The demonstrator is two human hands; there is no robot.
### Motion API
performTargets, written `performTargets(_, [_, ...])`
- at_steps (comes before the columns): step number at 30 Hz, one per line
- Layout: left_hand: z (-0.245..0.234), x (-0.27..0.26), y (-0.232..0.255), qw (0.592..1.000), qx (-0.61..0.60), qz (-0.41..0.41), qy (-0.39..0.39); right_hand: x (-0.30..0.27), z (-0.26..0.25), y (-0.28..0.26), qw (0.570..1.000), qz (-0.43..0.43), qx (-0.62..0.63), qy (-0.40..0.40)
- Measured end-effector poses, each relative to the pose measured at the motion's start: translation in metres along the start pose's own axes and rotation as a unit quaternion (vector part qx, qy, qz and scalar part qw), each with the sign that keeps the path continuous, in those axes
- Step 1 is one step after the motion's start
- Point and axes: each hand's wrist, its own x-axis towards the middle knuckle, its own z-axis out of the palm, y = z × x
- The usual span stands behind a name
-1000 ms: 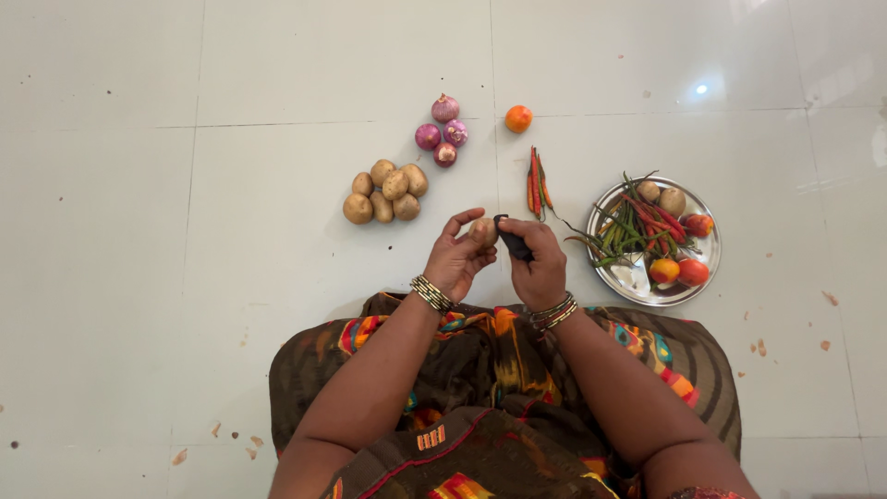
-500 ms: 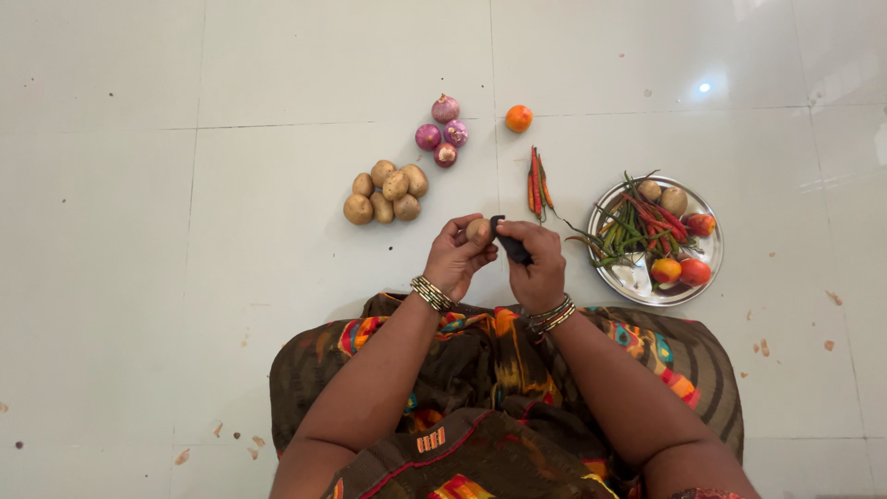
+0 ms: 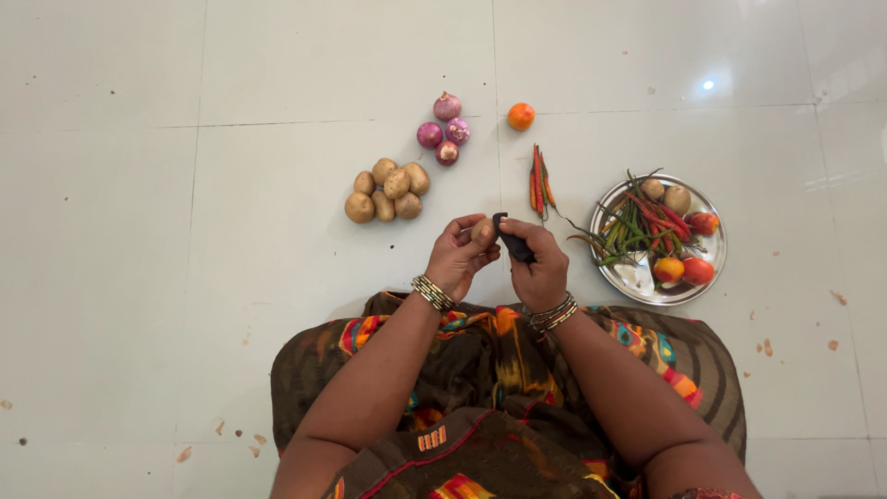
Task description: The person sits on the floor and peels potatoes and green beans using a small knife. They handle the vegetables one at a time, removing the skin and placing the peeled items on a metal tray.
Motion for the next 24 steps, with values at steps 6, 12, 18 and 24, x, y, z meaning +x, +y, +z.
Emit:
performTargets(6, [0.0,-0.001,-0.004,0.998,0.023,-0.012,-0.063,0.0,-0.001,0.007,0.994,0.112,0.001,-0.011])
performTargets(12, [-0.001,0.004,0.0,1.0,0.008,-0.015,0.014,-0.004,0.0,0.01,0.998,0.054,-0.002,-0.014])
performTargets(18, [0.002,-0.001,0.001,0.998,0.048,-0.022,-0.021,-0.003,0.001,0.013,0.992,0.122,0.003,-0.014])
performTargets(24, [0.002,0.0,0.004,1.0,0.01,0.001,0.018,-0.006,0.002,0.013,0.991,0.13,0.01,-0.03])
